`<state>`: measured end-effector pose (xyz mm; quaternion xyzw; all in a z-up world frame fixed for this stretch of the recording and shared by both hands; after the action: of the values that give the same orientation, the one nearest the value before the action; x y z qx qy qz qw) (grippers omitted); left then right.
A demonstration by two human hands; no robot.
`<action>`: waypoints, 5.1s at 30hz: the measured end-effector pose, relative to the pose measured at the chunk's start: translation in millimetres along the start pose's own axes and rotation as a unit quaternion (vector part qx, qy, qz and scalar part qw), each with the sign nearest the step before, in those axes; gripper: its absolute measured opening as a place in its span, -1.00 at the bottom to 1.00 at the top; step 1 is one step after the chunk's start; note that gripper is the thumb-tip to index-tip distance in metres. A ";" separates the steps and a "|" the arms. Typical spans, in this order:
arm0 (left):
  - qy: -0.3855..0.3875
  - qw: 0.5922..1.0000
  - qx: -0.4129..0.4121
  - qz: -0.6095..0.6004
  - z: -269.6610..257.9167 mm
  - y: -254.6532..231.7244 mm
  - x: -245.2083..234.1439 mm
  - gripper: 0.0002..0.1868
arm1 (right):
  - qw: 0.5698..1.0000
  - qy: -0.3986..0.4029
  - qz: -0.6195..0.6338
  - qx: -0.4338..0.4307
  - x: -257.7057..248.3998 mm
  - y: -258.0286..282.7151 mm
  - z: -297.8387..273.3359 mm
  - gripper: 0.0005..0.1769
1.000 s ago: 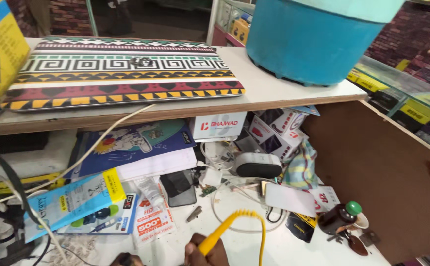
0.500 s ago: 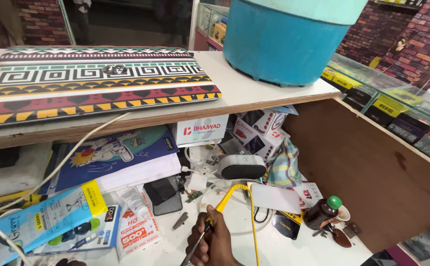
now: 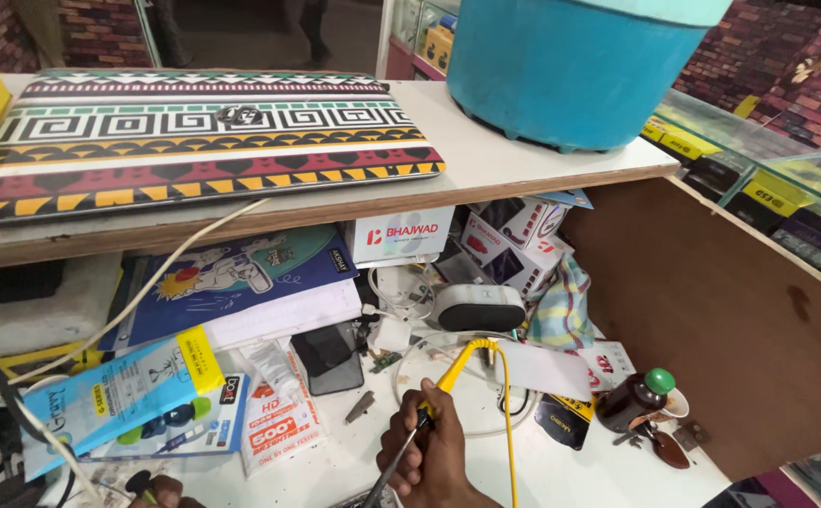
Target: The person uses a soldering iron and a small screwdriver to work on a circuit board placed on a cluttered workbench. They repeatedly apply the soldering iron to various points on the board while using the screwdriver to assist with component placement or adjustment.
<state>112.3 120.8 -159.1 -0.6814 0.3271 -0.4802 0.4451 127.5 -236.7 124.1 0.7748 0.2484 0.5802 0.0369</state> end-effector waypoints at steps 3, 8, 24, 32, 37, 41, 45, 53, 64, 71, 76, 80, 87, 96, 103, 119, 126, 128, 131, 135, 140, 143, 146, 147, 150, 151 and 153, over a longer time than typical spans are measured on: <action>0.076 0.995 0.035 -0.054 -5.0 -11.3 3.4 -0.87 | 1.000 0.016 -0.013 -0.003 0.5 0.2 -1.4 -0.41; 0.200 0.960 0.179 -0.074 -40.7 -45.7 46.7 -0.88 | 0.994 0.014 -0.106 -0.032 -14.1 -0.7 0.7 -0.45; 0.118 0.958 0.210 0.153 -161.5 -208.4 167.4 -0.88 | 0.869 0.263 -0.363 -0.209 -18.2 14.4 -20.8 -0.28; 0.189 0.902 0.250 0.298 -170.8 -221.1 188.6 -0.88 | 0.849 0.230 -0.443 -0.172 -21.9 6.3 -19.9 -0.39; 0.217 0.887 0.254 0.319 -172.3 -224.3 195.0 -0.87 | 0.859 0.243 -0.420 -0.166 -25.6 1.5 -17.9 -0.47; 0.218 0.885 0.259 0.321 -173.3 -223.7 194.8 -0.87 | 0.844 0.234 -0.446 -0.186 -25.6 2.4 -20.7 -0.46; 0.228 0.880 0.268 0.320 -173.8 -225.0 196.7 -0.87 | 0.821 0.247 -0.464 -0.221 -16.1 3.1 -25.1 -0.45; 0.233 0.872 0.280 0.327 -174.8 -226.8 196.9 -0.88 | 0.795 0.271 -0.473 -0.265 -0.3 6.0 -32.2 -0.42; 0.226 0.871 0.289 0.327 -175.2 -230.7 196.1 -0.84 | 0.801 0.283 -0.474 -0.232 -0.1 0.0 -31.5 -0.48; 0.229 0.875 0.267 0.333 -175.3 -227.5 195.9 -0.82 | 0.783 0.290 -0.491 -0.247 1.0 -0.7 -32.6 -0.46; 0.224 0.874 0.275 0.334 -175.0 -228.3 196.3 -0.81 | 0.791 0.272 -0.492 -0.242 -1.4 -0.5 -32.1 -0.43; 0.220 0.873 0.280 0.335 -175.1 -228.3 196.3 -0.80 | 0.777 0.274 -0.502 -0.264 -0.5 -0.3 -32.5 -0.41; 0.209 0.866 0.291 0.349 -175.3 -231.0 195.3 -0.77 | 0.785 0.263 -0.498 -0.259 -3.6 -0.7 -30.8 -0.41; 0.181 0.861 0.298 0.371 -174.9 -232.1 195.4 -0.81 | 0.811 0.251 -0.476 -0.229 -8.5 -4.8 -27.6 -0.47; 0.205 0.878 0.281 0.329 -173.5 -221.1 192.6 -0.91 | 0.805 0.229 -0.524 -0.156 -12.4 -13.3 -23.7 -0.62; 0.236 0.852 0.272 0.380 -175.4 -228.1 209.1 -0.69 | 0.771 0.260 -0.553 -0.181 -5.9 -11.4 -24.9 -0.67; 0.246 0.866 0.267 0.344 -177.7 -228.6 205.6 -0.64 | 0.798 0.227 -0.531 -0.174 -8.3 -11.0 -21.9 -0.66; 0.240 0.864 0.239 0.372 -175.3 -221.7 203.7 -0.69 | 0.805 0.234 -0.518 -0.168 -10.8 -11.2 -22.6 -0.65; 0.229 0.883 0.217 0.347 -170.1 -216.0 200.5 -0.83 | 0.818 0.212 -0.507 -0.169 -15.5 -10.9 -17.9 -0.62; 0.219 0.920 0.216 0.242 -162.7 -207.6 191.9 -0.91 | 0.832 0.196 -0.493 -0.161 -22.9 -11.5 -10.8 -0.68; 0.213 0.925 0.211 0.233 -159.9 -199.0 187.9 -0.80 | 0.820 0.199 -0.497 -0.201 -19.9 -9.0 -10.0 -0.70; 0.215 0.925 0.212 0.232 -159.4 -196.5 187.9 -0.80 | 0.838 0.138 -0.484 -0.211 -23.2 -1.9 -2.3 -0.65; 0.212 0.929 0.200 0.228 -158.2 -195.0 186.9 -0.81 | 0.894 0.175 -0.358 -0.205 -20.8 8.5 3.7 -0.72; 0.210 0.931 0.196 0.225 -158.2 -194.8 186.8 -0.81 | 0.884 0.193 -0.367 -0.217 -20.3 9.8 1.8 -0.72; 0.188 0.930 0.216 0.231 -158.4 -201.4 186.7 -0.83 | 0.862 0.237 -0.379 -0.239 -16.4 12.1 -0.9 -0.71; 0.184 0.930 0.212 0.236 -157.7 -202.2 185.5 -0.83 | 0.864 0.239 -0.376 -0.233 -18.3 10.5 -1.7 -0.73; 0.170 0.933 0.204 0.244 -156.7 -201.9 183.0 -0.84 | 0.855 0.261 -0.383 -0.234 -17.6 11.4 -4.5 -0.74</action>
<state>27.2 -6.1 115.6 -0.3829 0.4488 -0.5223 0.6157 123.7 -255.2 114.0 0.4069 0.3830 0.7423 0.3697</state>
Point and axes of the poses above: each hand's wrist, its own z-axis towards the middle knuckle, its own x-axis out of the palm, y = z × x, the point moved 6 cm from there along z, towards the middle knuckle, and after that the axes turned 12 degrees about z, right-handed, at the moved point
